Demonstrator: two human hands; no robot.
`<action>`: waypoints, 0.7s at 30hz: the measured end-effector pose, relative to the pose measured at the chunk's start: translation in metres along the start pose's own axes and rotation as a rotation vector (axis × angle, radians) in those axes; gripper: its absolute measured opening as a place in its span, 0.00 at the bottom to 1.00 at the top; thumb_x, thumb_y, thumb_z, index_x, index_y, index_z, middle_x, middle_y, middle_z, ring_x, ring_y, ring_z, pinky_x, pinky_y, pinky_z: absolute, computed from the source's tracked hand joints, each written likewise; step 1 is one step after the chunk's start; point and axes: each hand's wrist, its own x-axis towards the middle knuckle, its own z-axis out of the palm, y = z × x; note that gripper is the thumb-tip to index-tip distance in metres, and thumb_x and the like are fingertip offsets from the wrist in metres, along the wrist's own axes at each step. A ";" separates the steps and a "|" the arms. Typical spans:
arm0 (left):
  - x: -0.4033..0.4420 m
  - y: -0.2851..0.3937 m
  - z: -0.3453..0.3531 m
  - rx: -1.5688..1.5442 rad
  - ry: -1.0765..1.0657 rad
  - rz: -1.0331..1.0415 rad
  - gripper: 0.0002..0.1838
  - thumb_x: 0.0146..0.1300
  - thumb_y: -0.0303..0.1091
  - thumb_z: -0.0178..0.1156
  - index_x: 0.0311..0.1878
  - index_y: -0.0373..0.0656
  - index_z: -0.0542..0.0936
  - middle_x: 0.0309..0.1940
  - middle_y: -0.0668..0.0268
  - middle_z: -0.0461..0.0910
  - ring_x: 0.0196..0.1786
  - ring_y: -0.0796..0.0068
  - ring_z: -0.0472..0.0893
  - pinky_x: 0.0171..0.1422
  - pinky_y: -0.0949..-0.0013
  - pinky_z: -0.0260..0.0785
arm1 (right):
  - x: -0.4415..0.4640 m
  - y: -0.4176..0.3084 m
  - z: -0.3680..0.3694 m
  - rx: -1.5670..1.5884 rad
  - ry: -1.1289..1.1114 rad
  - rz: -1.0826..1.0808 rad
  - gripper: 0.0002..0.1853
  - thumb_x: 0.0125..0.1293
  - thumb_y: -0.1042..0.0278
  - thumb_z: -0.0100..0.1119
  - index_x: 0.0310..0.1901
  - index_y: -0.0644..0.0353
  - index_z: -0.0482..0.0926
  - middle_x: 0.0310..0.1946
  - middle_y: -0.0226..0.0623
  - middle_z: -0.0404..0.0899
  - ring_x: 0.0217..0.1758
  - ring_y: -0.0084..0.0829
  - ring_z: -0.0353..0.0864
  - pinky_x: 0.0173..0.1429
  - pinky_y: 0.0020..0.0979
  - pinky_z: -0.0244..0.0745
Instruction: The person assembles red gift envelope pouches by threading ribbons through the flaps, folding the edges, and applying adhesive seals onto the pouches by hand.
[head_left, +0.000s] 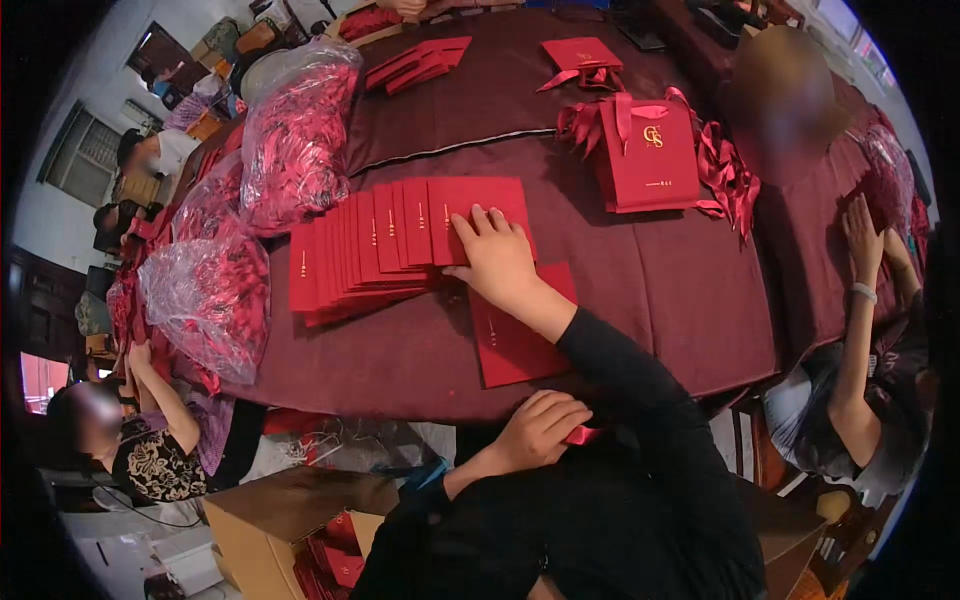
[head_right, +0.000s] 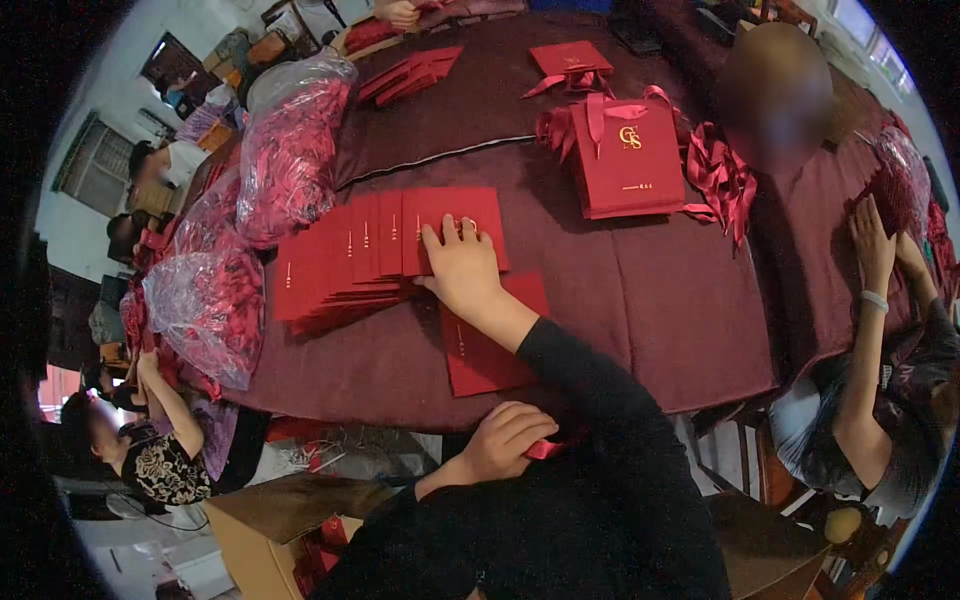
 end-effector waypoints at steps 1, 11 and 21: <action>0.000 0.001 -0.004 0.013 0.008 0.005 0.25 0.45 0.20 0.60 0.52 0.34 0.77 0.48 0.56 0.77 0.48 0.56 0.77 0.56 0.59 0.70 | 0.000 0.002 0.000 -0.003 0.003 0.001 0.44 0.51 0.41 0.69 0.66 0.56 0.67 0.66 0.51 0.66 0.69 0.52 0.65 0.66 0.50 0.65; 0.006 0.005 -0.129 -0.191 0.334 -0.565 0.22 0.43 0.27 0.50 0.44 0.35 0.82 0.34 0.60 0.70 0.38 0.66 0.72 0.45 0.72 0.64 | -0.008 0.012 0.007 0.058 0.243 -0.122 0.36 0.53 0.56 0.68 0.64 0.55 0.68 0.62 0.51 0.71 0.60 0.50 0.76 0.57 0.43 0.77; 0.043 -0.068 -0.108 0.783 0.630 -0.622 0.19 0.59 0.32 0.63 0.55 0.44 0.77 0.60 0.54 0.69 0.65 0.50 0.65 0.68 0.48 0.56 | 0.017 0.001 -0.012 -0.229 0.197 -0.331 0.40 0.63 0.66 0.53 0.73 0.21 0.51 0.70 0.56 0.58 0.58 0.61 0.74 0.54 0.45 0.79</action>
